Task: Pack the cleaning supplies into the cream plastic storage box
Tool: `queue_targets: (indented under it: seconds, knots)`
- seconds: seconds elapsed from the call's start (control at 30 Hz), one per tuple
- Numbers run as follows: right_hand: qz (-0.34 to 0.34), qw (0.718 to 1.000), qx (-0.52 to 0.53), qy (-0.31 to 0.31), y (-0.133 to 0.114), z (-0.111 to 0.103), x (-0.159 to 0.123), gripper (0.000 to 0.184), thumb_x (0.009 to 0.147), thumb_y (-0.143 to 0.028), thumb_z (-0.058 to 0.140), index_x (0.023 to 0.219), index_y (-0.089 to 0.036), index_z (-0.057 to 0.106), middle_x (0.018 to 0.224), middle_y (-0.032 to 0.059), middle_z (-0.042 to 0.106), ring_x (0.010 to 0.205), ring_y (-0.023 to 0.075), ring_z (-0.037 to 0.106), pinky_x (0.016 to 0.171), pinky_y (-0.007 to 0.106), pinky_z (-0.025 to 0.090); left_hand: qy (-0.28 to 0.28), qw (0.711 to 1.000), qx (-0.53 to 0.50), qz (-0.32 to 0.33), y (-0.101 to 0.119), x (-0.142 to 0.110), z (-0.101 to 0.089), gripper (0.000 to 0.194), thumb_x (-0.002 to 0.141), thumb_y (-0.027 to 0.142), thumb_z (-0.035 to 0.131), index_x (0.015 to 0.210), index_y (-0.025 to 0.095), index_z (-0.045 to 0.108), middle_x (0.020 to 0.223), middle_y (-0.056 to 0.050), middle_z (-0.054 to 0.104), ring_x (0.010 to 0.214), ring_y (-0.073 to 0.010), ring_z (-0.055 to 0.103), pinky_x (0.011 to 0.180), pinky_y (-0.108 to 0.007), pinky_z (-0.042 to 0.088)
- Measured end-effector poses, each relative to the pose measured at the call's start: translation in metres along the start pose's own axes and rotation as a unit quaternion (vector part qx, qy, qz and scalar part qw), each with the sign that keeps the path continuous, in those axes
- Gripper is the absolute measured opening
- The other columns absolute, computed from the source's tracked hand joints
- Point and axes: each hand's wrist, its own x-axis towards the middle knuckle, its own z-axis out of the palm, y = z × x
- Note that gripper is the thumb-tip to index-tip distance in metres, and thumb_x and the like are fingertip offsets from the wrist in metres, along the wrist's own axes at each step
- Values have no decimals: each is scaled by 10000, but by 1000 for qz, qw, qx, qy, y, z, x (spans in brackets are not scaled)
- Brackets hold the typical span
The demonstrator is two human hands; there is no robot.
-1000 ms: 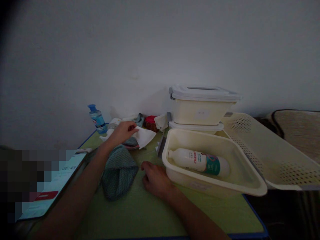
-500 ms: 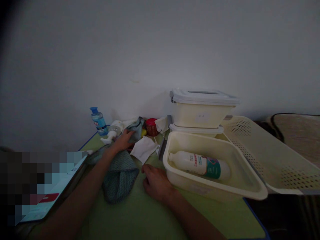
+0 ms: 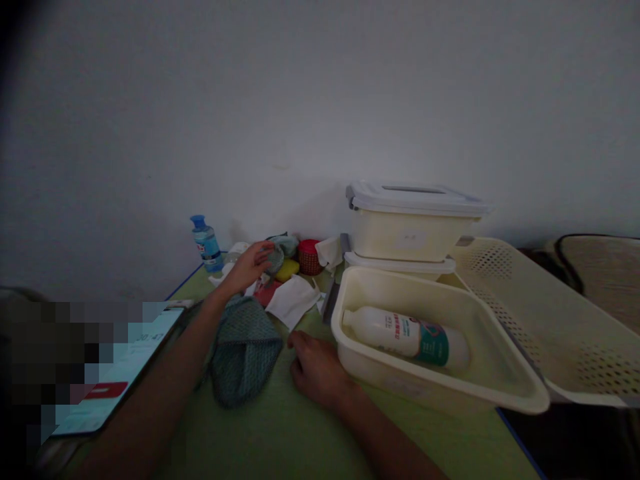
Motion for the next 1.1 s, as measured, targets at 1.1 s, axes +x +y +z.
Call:
queue_targets:
  seconds: [1.1]
  knots:
    - [-64,994,61,62,1,3,3,278,759,-57,426,987,-168,539,1038,90,552,987,202,506,868,326,417,-448,889,57,77,30,-26,4,164,531,114,664,675,185,630,614,49,629,534,-133,559,510,-205,416]
